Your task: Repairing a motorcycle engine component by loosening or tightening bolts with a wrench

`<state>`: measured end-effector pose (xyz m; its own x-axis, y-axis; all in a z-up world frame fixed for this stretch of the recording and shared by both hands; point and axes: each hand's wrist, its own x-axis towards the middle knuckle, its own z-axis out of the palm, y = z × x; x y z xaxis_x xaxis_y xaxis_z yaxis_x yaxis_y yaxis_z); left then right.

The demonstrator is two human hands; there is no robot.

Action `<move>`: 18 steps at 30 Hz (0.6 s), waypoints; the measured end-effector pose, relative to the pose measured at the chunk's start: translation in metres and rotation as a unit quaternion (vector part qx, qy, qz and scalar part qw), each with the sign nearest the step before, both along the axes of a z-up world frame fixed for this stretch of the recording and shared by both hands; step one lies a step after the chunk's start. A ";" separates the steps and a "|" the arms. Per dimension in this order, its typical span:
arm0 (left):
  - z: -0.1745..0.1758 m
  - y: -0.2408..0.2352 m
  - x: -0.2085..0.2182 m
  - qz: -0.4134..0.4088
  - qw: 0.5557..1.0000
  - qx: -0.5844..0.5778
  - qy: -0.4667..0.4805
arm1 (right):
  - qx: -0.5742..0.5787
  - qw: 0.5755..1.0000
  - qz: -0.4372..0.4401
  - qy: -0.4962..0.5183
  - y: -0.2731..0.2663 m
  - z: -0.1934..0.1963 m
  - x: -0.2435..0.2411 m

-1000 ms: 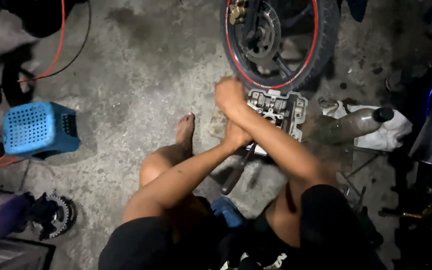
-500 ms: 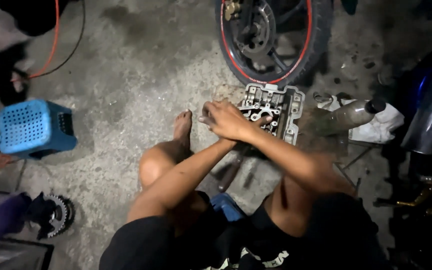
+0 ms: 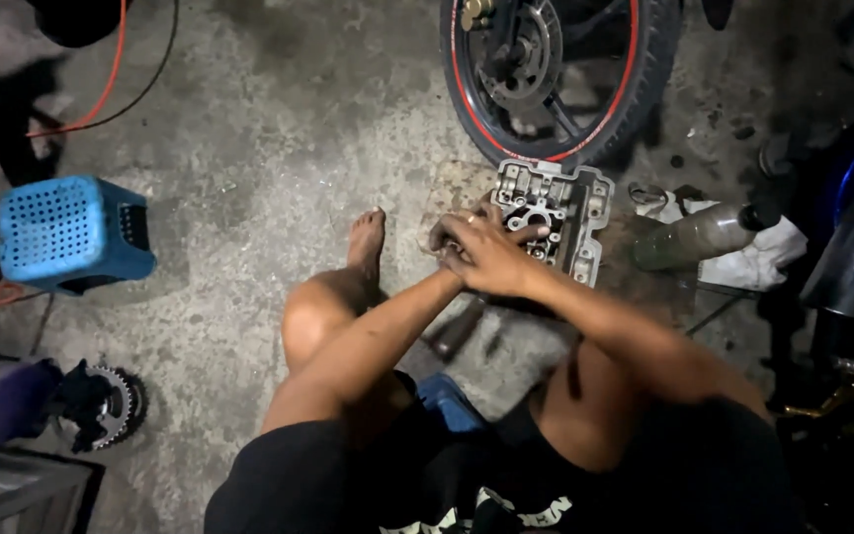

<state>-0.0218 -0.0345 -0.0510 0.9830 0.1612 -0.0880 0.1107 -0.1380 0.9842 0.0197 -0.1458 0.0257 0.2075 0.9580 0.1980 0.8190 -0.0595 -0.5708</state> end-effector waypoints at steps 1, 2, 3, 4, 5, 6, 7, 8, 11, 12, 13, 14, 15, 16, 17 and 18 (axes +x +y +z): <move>-0.001 0.003 0.000 -0.003 1.000 -0.003 -0.003 | 0.001 1.000 0.001 0.001 0.001 -0.001 -0.001; -0.001 0.003 0.000 -0.005 1.000 -0.008 -0.007 | 0.015 1.000 -0.005 0.026 0.000 -0.002 -0.002; -0.002 0.003 0.000 -0.007 1.000 -0.014 -0.010 | 0.030 0.998 -0.011 0.050 -0.001 -0.002 -0.003; -0.003 0.002 0.003 -0.008 1.000 -0.020 -0.016 | 0.028 0.998 -0.008 0.048 -0.001 -0.001 -0.003; -0.003 0.001 0.006 -0.009 0.999 -0.026 -0.023 | 0.034 0.996 -0.008 0.088 -0.003 0.001 -0.002; -0.004 0.001 0.008 -0.012 0.999 -0.030 -0.028 | 0.043 0.991 -0.008 0.128 -0.002 0.003 -0.002; -0.006 0.000 0.010 -0.014 0.999 -0.033 -0.034 | 0.042 0.991 -0.006 0.127 -0.010 0.013 -0.001; -0.007 0.000 0.010 -0.022 0.998 -0.036 -0.036 | -0.014 0.988 -0.017 0.153 -0.019 0.022 -0.002; -0.015 -0.002 0.007 -0.038 0.997 -0.050 -0.042 | -0.043 0.985 -0.041 0.165 -0.049 0.013 -0.003; -0.013 -0.006 0.013 -0.037 0.996 -0.057 -0.049 | -0.016 0.988 -0.050 0.143 -0.060 0.006 0.000; -0.027 -0.010 0.016 -0.032 0.996 -0.061 -0.051 | -0.020 0.989 -0.046 0.141 -0.070 0.002 0.011; -0.040 -0.013 0.019 0.000 0.991 -0.124 -0.055 | 0.051 0.976 -0.074 0.200 -0.080 -0.002 0.022; -0.053 -0.017 0.023 0.031 0.980 -0.187 -0.059 | 0.122 0.953 -0.102 0.258 -0.090 -0.005 0.032; -0.052 -0.018 0.022 0.030 0.980 -0.188 -0.061 | 0.121 0.954 -0.103 0.255 -0.097 -0.004 0.046; -0.050 -0.019 0.021 0.036 0.982 -0.178 -0.050 | 0.205 0.906 -0.126 0.349 -0.105 -0.002 0.060; -0.049 -0.019 0.018 0.045 0.984 -0.168 -0.038 | 0.284 0.841 -0.145 0.437 -0.111 -0.001 0.073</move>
<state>-0.0037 -0.0536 -0.1000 0.9717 0.2232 -0.0773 0.0311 0.2034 0.9786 0.0925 -0.2570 0.0246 0.7202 0.6445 0.2568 0.0695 0.3012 -0.9510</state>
